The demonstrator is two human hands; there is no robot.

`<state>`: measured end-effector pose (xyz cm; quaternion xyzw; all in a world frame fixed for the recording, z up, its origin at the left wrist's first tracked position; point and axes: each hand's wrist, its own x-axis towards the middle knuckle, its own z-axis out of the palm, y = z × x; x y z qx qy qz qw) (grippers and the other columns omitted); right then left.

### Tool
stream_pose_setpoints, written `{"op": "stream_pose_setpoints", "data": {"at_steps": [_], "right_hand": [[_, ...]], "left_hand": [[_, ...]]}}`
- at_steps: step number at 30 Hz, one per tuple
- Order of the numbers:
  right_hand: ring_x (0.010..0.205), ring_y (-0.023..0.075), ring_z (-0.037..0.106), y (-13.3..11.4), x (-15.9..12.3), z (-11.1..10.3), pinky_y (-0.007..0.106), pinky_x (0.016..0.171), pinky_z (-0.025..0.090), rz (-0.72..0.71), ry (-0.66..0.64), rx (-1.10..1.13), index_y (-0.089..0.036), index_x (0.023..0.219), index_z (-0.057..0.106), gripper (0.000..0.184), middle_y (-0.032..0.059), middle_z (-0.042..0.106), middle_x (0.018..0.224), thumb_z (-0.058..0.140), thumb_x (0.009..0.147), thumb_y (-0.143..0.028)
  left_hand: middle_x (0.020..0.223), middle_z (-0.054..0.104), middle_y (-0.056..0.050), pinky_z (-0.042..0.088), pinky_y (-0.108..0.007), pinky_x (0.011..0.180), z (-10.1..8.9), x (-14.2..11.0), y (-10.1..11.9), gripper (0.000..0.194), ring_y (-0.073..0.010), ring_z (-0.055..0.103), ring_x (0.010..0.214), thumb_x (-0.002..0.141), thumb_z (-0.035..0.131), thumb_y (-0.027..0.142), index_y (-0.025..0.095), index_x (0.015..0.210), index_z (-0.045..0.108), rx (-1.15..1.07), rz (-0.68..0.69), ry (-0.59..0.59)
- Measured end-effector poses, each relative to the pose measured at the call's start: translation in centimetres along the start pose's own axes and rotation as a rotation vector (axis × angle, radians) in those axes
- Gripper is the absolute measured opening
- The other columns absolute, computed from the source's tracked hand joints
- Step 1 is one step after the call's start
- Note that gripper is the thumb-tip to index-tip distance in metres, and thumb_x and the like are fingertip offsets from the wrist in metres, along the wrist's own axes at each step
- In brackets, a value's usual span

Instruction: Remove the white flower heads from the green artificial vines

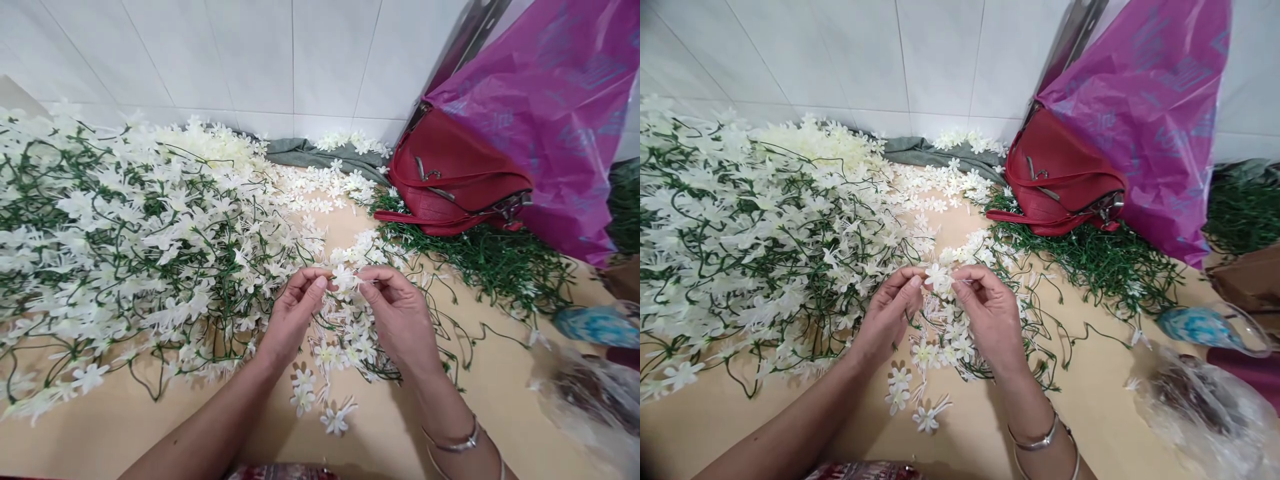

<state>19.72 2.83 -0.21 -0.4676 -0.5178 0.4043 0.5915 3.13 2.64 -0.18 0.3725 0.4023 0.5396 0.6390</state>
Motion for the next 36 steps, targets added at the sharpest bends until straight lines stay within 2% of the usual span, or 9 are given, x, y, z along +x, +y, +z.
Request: {"op": "stream_pose_setpoints", "data": {"at_steps": [4,6,8,11,16,20,27,31,36], "right_hand": [[0.085,0.0176,0.066,0.3,0.2,0.0,0.031,0.077,0.055,-0.003,0.002,0.136,-0.027,0.081,0.074,0.006,0.0007,0.070,0.089,0.079,0.081,-0.025],[0.088,0.0186,0.067,0.3,0.1,0.0,0.033,0.079,0.056,0.000,-0.019,0.144,-0.026,0.079,0.074,0.007,0.0015,0.070,0.090,0.080,0.079,-0.023],[0.090,0.0188,0.068,0.3,-0.1,0.1,0.034,0.082,0.056,-0.001,-0.048,0.136,-0.026,0.080,0.075,0.007,0.0018,0.071,0.091,0.080,0.079,-0.020],[0.088,0.0170,0.069,0.2,-0.3,0.2,0.031,0.082,0.055,0.031,-0.063,0.141,-0.027,0.082,0.076,0.008,0.0009,0.074,0.090,0.079,0.082,-0.019],[0.077,0.0140,0.068,-0.2,-0.6,0.3,0.026,0.074,0.055,0.138,-0.058,0.170,-0.026,0.083,0.076,0.010,-0.0006,0.077,0.085,0.085,0.080,-0.023],[0.084,0.0139,0.070,-0.5,-0.7,0.3,0.025,0.081,0.055,0.138,-0.071,0.184,-0.026,0.082,0.076,0.010,-0.0010,0.077,0.087,0.085,0.081,-0.020],[0.083,0.0129,0.067,-1.0,-0.7,0.7,0.024,0.078,0.053,0.084,-0.026,0.102,-0.026,0.082,0.075,0.011,-0.0025,0.074,0.087,0.081,0.083,-0.017],[0.082,0.0139,0.065,-1.4,-1.1,0.6,0.026,0.077,0.051,0.036,-0.024,-0.052,-0.029,0.095,0.077,0.013,-0.0022,0.072,0.086,0.077,0.088,-0.018],[0.088,0.0153,0.064,-1.2,-1.2,0.4,0.027,0.079,0.048,-0.054,-0.061,-0.152,-0.029,0.093,0.078,0.012,-0.0009,0.070,0.089,0.072,0.093,-0.018]], "left_hand": [[0.094,0.069,-0.003,0.042,-0.019,0.063,0.2,-0.2,0.0,0.022,-0.0114,0.057,0.075,0.091,0.075,0.040,0.024,0.106,0.073,0.003,0.070,-0.015],[0.104,0.069,-0.004,0.047,-0.020,0.076,0.3,-0.2,-0.2,0.021,-0.0142,0.062,0.093,0.091,0.076,0.035,0.025,0.109,0.072,0.028,0.106,-0.017],[0.110,0.068,-0.003,0.048,-0.022,0.085,0.3,-0.3,-0.3,0.028,-0.0148,0.062,0.099,0.089,0.079,0.031,0.029,0.115,0.068,0.019,0.109,-0.015],[0.112,0.066,-0.001,0.048,-0.022,0.083,0.2,-0.4,-0.3,0.041,-0.0145,0.061,0.097,0.089,0.079,0.030,0.036,0.125,0.061,-0.053,0.094,0.012],[0.111,0.061,-0.004,0.046,-0.025,0.085,0.0,-0.5,0.3,0.009,-0.0169,0.057,0.099,0.097,0.069,0.031,0.028,0.105,0.071,0.124,0.243,-0.044],[0.113,0.058,-0.006,0.045,-0.026,0.081,-0.1,-0.5,0.5,0.012,-0.0189,0.056,0.102,0.097,0.069,0.030,0.024,0.105,0.076,0.250,0.301,-0.115],[0.103,0.069,-0.002,0.036,-0.023,0.057,0.2,-0.5,0.0,0.014,-0.0086,0.051,0.066,0.087,0.081,0.022,0.025,0.100,0.077,0.273,0.378,-0.045],[0.098,0.075,-0.003,0.043,-0.024,0.063,0.3,-0.5,0.0,0.007,-0.0139,0.065,0.084,0.092,0.076,0.019,0.024,0.096,0.079,0.351,0.442,-0.045],[0.098,0.075,-0.002,0.047,-0.025,0.071,0.4,-0.4,-0.2,0.006,-0.0149,0.067,0.090,0.092,0.076,0.020,0.024,0.095,0.079,0.348,0.434,-0.033]]}}
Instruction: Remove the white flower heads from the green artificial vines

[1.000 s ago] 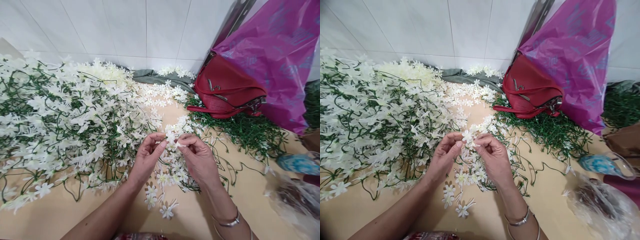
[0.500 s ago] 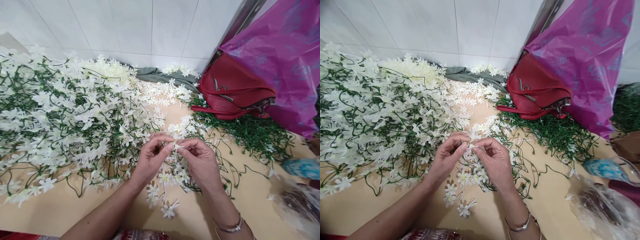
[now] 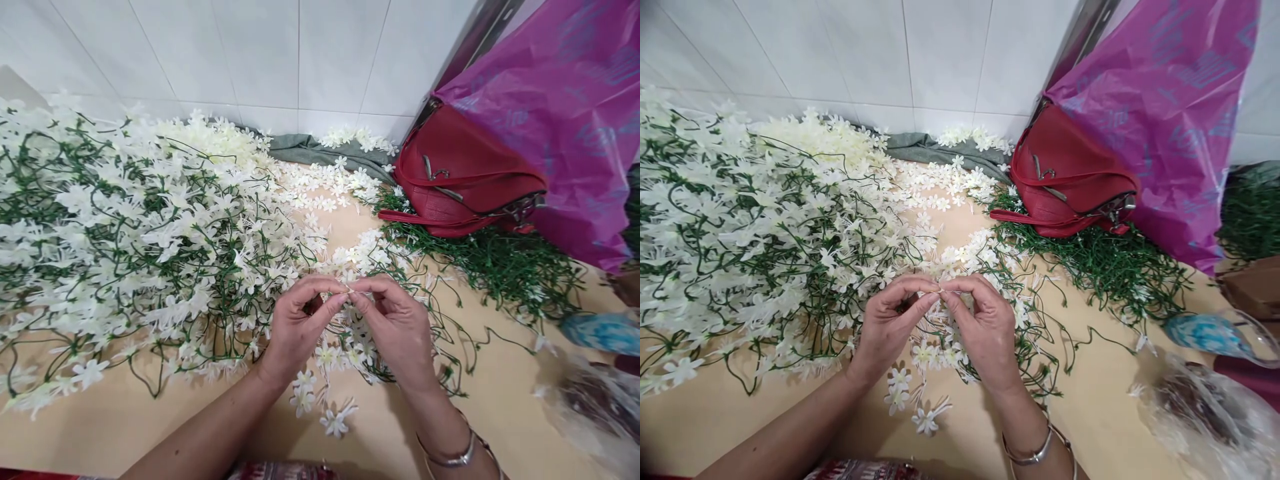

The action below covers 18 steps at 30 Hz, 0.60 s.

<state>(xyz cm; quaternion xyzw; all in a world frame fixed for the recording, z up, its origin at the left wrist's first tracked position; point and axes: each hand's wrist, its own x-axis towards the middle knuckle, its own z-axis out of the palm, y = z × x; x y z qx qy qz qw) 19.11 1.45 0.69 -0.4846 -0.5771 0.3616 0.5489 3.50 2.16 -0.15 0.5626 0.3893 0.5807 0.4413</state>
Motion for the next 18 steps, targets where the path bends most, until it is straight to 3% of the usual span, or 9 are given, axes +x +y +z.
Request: {"op": "stream_pose_setpoints", "data": {"at_steps": [3,6,10,13,15,18], "right_hand": [[0.088,0.0153,0.064,0.4,0.1,0.1,0.027,0.081,0.049,0.004,0.002,0.059,-0.028,0.090,0.076,0.010,-0.0013,0.070,0.087,0.074,0.091,-0.018],[0.074,0.0130,0.060,0.6,0.3,0.1,0.024,0.070,0.048,0.037,-0.001,0.115,-0.027,0.087,0.073,0.009,-0.0034,0.066,0.080,0.076,0.089,-0.019],[0.075,0.0129,0.061,0.5,0.2,-0.1,0.024,0.071,0.048,0.087,0.006,0.141,-0.026,0.090,0.071,0.008,-0.0027,0.067,0.084,0.077,0.089,-0.020],[0.083,0.0139,0.062,0.5,0.0,-0.4,0.025,0.079,0.049,0.083,0.028,0.175,-0.026,0.092,0.070,0.007,-0.0013,0.068,0.090,0.076,0.091,-0.022],[0.085,0.0140,0.061,0.6,0.1,-0.5,0.026,0.081,0.048,0.082,0.028,0.231,-0.027,0.093,0.070,0.007,-0.0016,0.067,0.091,0.075,0.092,-0.023],[0.089,0.0153,0.059,0.7,0.4,-0.7,0.028,0.085,0.047,0.072,-0.057,0.329,-0.027,0.093,0.068,0.006,-0.0012,0.064,0.093,0.073,0.094,-0.025]], "left_hand": [[0.095,0.073,-0.003,0.046,-0.026,0.074,0.0,0.0,0.2,0.005,-0.0165,0.065,0.092,0.092,0.076,0.020,0.023,0.092,0.079,-0.036,-0.022,-0.023],[0.099,0.070,-0.005,0.044,-0.027,0.071,-0.2,0.0,0.6,0.002,-0.0176,0.061,0.091,0.090,0.076,0.021,0.022,0.091,0.079,-0.098,-0.070,-0.037],[0.104,0.066,-0.006,0.045,-0.026,0.078,-0.5,0.3,1.0,0.017,-0.0158,0.055,0.087,0.095,0.064,0.022,0.023,0.105,0.078,-0.292,-0.195,0.013],[0.104,0.067,-0.006,0.046,-0.024,0.076,-0.7,0.9,1.5,0.031,-0.0152,0.052,0.084,0.084,0.059,0.016,0.020,0.108,0.078,-0.576,-0.282,0.105],[0.117,0.067,-0.009,0.048,-0.024,0.073,-0.8,1.3,2.0,0.038,-0.0164,0.054,0.090,0.074,0.059,0.014,0.017,0.106,0.078,-0.740,-0.345,0.163],[0.128,0.066,-0.013,0.051,-0.027,0.079,-0.9,1.7,2.7,0.040,-0.0199,0.058,0.103,0.070,0.057,0.014,0.013,0.104,0.078,-0.892,-0.472,0.189]]}}
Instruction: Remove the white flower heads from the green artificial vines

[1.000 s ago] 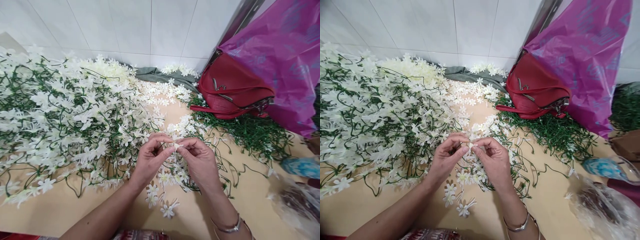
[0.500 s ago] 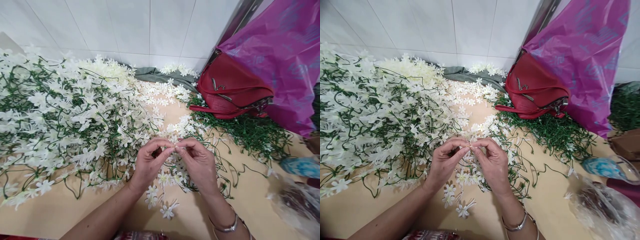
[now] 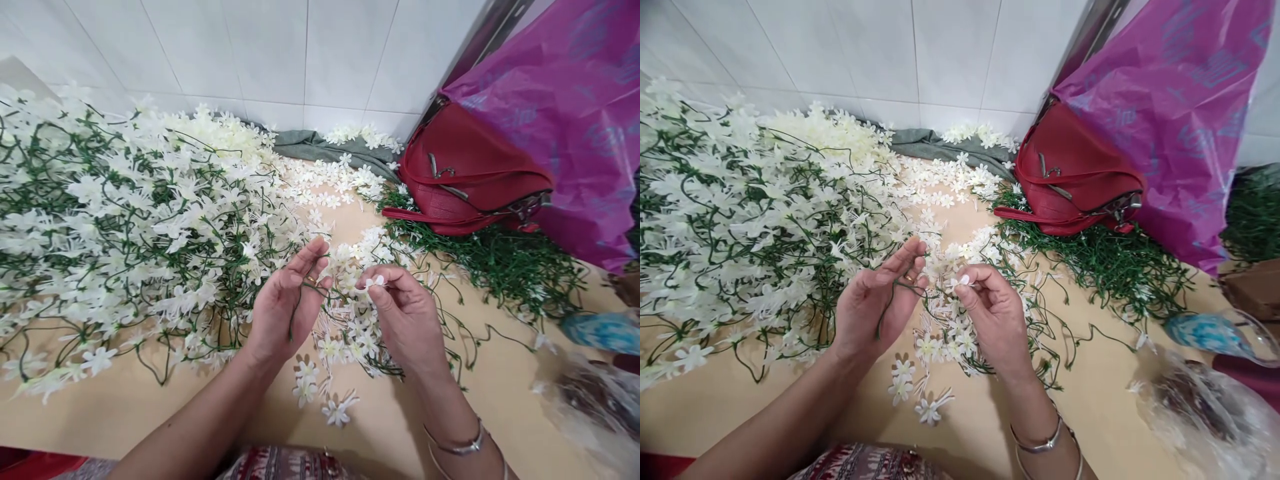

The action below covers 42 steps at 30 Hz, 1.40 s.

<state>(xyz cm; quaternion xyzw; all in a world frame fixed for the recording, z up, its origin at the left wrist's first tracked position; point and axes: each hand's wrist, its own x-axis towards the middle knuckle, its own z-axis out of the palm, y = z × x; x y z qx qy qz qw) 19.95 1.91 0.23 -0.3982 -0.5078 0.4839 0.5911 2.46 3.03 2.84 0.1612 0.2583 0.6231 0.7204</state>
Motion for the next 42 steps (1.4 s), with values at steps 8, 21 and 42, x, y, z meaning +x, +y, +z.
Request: {"op": "stream_pose_setpoints", "data": {"at_steps": [8,21,42], "right_hand": [[0.121,0.0228,0.059,-1.2,0.2,0.2,0.038,0.105,0.044,0.052,-0.381,-0.200,-0.025,0.091,0.069,0.005,0.0064,0.063,0.125,0.074,0.092,-0.024],[0.081,0.0168,0.061,-2.2,0.3,-1.0,0.028,0.074,0.051,0.046,-0.184,-0.252,-0.024,0.090,0.069,0.008,0.0012,0.066,0.087,0.076,0.091,-0.029],[0.075,0.0146,0.066,-2.4,0.5,-0.5,0.035,0.079,0.058,0.225,-0.114,0.144,-0.027,0.085,0.064,0.027,0.0013,0.070,0.109,0.084,0.083,-0.044]], "left_hand": [[0.129,0.070,-0.007,0.051,-0.028,0.099,-0.4,0.1,-0.1,0.055,-0.0212,0.059,0.126,0.065,0.055,0.003,0.019,0.113,0.076,0.063,-0.050,-0.018],[0.151,0.050,-0.012,0.049,-0.044,0.108,-1.2,-1.2,-1.2,0.038,-0.0276,0.054,0.135,0.096,0.062,0.011,0.028,0.130,0.067,1.301,0.777,-0.158],[0.068,0.054,0.003,0.041,-0.026,0.061,-0.7,-0.9,-1.5,0.028,-0.0117,0.046,0.059,0.102,0.060,0.041,0.021,0.082,0.061,0.748,0.205,-0.105]]}}
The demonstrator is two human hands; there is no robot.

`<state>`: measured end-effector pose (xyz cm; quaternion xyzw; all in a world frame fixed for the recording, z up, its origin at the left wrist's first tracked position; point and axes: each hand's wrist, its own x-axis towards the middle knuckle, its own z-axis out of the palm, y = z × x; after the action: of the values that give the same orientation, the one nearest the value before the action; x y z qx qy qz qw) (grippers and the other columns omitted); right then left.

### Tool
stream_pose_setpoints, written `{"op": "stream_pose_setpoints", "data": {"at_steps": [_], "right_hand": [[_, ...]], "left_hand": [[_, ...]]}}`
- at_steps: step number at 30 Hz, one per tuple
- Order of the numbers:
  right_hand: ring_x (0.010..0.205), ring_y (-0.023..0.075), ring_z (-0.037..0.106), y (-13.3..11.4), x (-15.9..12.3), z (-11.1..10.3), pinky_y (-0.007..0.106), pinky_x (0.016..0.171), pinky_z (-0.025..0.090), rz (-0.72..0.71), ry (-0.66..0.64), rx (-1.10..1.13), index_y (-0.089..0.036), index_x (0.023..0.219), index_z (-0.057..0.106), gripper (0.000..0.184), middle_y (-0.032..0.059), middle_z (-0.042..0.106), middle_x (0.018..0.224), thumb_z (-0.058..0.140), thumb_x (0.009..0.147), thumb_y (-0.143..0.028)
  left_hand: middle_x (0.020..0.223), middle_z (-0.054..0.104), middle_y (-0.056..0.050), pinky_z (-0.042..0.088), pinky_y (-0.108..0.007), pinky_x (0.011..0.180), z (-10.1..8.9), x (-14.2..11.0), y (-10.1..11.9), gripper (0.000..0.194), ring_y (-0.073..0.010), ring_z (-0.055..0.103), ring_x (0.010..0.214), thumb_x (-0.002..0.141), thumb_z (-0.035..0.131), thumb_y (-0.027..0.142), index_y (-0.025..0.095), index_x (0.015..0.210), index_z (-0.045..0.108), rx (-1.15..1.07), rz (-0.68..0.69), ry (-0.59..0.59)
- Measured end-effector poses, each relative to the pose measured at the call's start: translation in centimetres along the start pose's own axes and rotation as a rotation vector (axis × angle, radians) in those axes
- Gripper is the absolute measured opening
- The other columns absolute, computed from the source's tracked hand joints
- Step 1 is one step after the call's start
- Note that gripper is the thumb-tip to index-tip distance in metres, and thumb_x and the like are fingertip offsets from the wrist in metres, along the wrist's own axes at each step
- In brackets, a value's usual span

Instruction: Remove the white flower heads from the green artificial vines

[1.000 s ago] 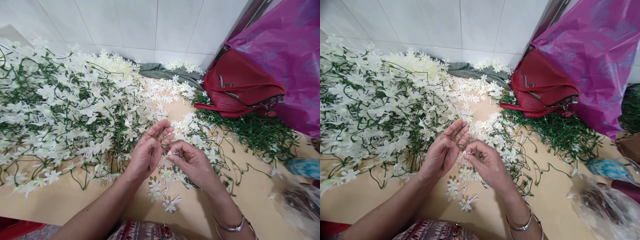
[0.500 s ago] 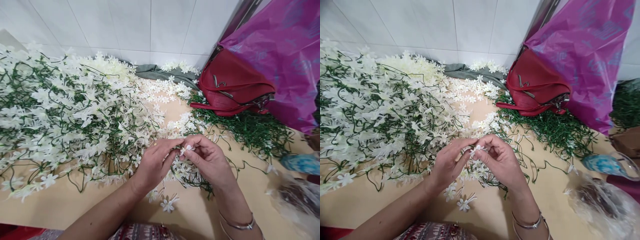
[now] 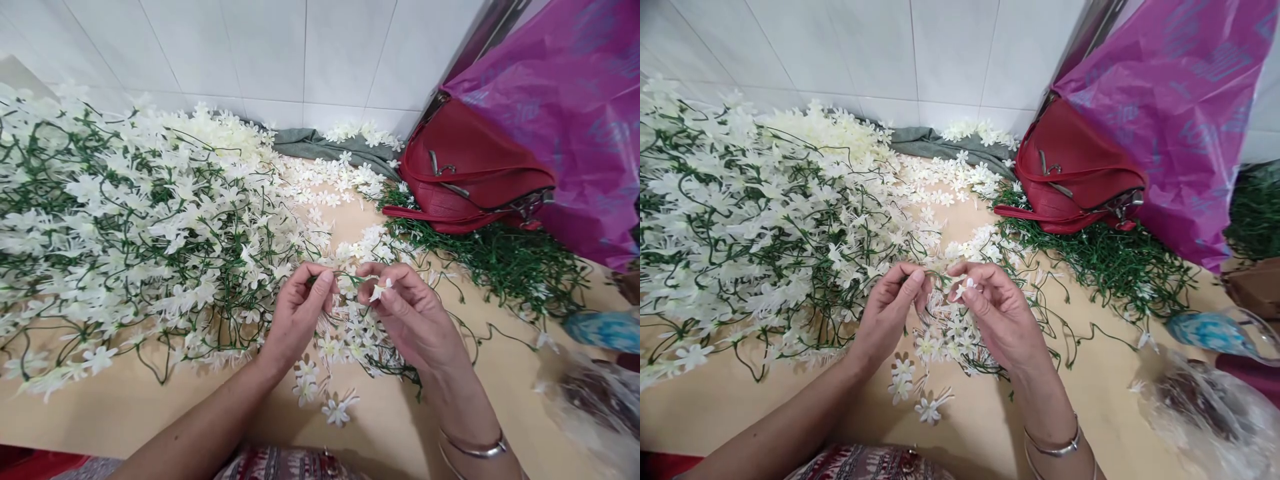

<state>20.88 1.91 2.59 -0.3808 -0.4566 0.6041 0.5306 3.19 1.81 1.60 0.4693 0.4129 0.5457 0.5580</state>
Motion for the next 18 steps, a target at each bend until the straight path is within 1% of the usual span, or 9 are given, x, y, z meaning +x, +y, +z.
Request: {"op": "stream_pose_setpoints", "data": {"at_steps": [3,6,10,12,15,18], "right_hand": [[0.081,0.0157,0.065,0.1,0.1,-0.4,0.035,0.082,0.057,-0.034,0.029,-0.001,-0.027,0.087,0.064,0.024,0.0023,0.068,0.113,0.083,0.084,-0.041],[0.078,0.0155,0.066,0.0,0.0,-0.2,0.036,0.082,0.057,-0.021,0.020,0.007,-0.026,0.086,0.064,0.024,0.0024,0.068,0.111,0.083,0.084,-0.040],[0.075,0.0151,0.066,-0.2,-0.2,0.5,0.036,0.082,0.057,0.002,-0.023,0.018,-0.026,0.084,0.064,0.025,0.0020,0.069,0.104,0.083,0.084,-0.042],[0.074,0.0161,0.067,-0.3,-0.2,0.8,0.038,0.082,0.058,0.023,-0.050,0.017,-0.026,0.084,0.063,0.026,0.0023,0.071,0.101,0.082,0.084,-0.045],[0.074,0.0169,0.069,-0.4,-0.3,0.7,0.038,0.081,0.059,0.059,-0.102,0.012,-0.025,0.084,0.063,0.027,0.0031,0.073,0.099,0.081,0.085,-0.045],[0.076,0.0170,0.071,-0.1,-0.4,0.6,0.037,0.080,0.059,0.125,-0.199,0.010,-0.024,0.086,0.064,0.022,0.0043,0.075,0.097,0.079,0.088,-0.040]], "left_hand": [[0.067,0.054,0.002,0.044,-0.026,0.067,-0.1,0.0,-0.1,0.029,-0.0137,0.050,0.066,0.101,0.061,0.043,0.021,0.082,0.060,0.014,0.002,0.019],[0.066,0.053,0.003,0.042,-0.026,0.065,0.0,-0.1,-0.4,0.026,-0.0133,0.049,0.065,0.100,0.062,0.043,0.020,0.087,0.063,0.027,-0.024,0.022],[0.079,0.058,0.000,0.042,-0.026,0.065,0.4,-0.2,-0.7,0.022,-0.0131,0.050,0.068,0.094,0.071,0.041,0.019,0.096,0.067,0.020,-0.018,0.014],[0.082,0.059,0.000,0.042,-0.027,0.065,0.5,-0.2,-0.7,0.023,-0.0133,0.050,0.069,0.094,0.070,0.042,0.019,0.096,0.065,0.022,-0.026,-0.013],[0.079,0.058,0.000,0.044,-0.027,0.067,0.4,-0.2,-0.7,0.025,-0.0138,0.051,0.070,0.097,0.066,0.045,0.020,0.096,0.063,0.003,-0.058,-0.040],[0.092,0.065,-0.003,0.048,-0.027,0.075,0.1,-0.1,-0.8,0.023,-0.0140,0.056,0.078,0.100,0.063,0.042,0.020,0.094,0.065,-0.028,-0.079,-0.007]]}}
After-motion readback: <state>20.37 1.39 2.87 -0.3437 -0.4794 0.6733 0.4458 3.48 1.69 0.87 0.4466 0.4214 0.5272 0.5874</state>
